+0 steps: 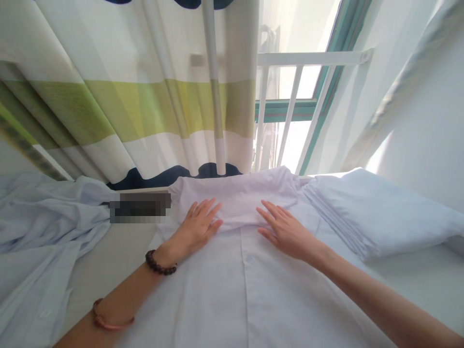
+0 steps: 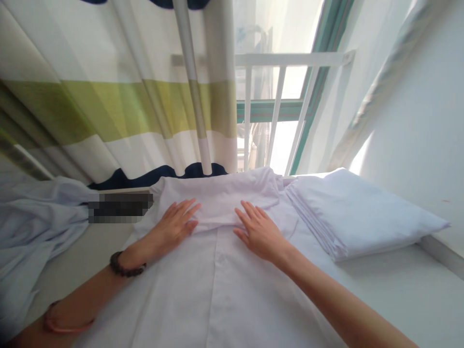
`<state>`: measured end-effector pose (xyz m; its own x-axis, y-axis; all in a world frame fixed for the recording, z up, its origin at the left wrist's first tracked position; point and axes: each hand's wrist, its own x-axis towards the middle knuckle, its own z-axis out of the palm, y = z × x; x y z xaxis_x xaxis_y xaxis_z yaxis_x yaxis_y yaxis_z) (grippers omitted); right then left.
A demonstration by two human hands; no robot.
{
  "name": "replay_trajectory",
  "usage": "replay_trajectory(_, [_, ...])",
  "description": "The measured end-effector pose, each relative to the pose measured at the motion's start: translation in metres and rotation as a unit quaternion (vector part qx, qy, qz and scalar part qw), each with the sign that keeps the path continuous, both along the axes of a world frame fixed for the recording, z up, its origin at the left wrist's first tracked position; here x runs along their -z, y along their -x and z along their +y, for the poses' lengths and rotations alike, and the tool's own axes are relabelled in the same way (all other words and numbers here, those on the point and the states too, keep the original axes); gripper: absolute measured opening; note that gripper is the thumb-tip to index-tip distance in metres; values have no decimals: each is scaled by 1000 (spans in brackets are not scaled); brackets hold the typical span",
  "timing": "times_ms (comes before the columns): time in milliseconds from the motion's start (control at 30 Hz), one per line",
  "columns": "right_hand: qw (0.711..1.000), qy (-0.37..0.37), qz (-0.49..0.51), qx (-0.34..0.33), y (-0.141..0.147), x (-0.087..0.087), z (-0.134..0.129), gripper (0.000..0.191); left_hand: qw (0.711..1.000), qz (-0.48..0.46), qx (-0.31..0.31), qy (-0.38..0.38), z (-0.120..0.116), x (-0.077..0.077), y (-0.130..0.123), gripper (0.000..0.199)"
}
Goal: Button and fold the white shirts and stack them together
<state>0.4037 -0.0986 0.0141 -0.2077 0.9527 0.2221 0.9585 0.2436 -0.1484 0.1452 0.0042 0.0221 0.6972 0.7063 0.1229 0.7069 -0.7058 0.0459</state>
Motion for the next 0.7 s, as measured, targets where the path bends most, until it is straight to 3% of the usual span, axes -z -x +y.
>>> replay_trajectory(67, [996,-7,23,-82,12,-1,-39,57,995,4,94,20,-42,-2,14,58])
replay_trajectory(133, [987,34,47,-151,20,0,-74,60,980,32,189,63,-82,-5,32,66])
replay_trajectory(267, [962,142,110,-204,21,-3,-110,75,957,81,258,107,-132,-14,56,76])
replay_trajectory(333, [955,166,120,-215,21,-6,-113,73,961,81,246,98,-144,-16,54,69])
replay_trajectory(467, [957,162,70,-230,34,-14,-113,45,974,143,170,50,-153,-13,27,40])
replay_trajectory(600, [972,110,27,-206,49,-16,-121,30,972,180,136,65,-143,-22,10,32])
replay_trajectory(700, [985,97,8,-141,39,-13,-129,27,983,147,97,48,-131,-37,18,31])
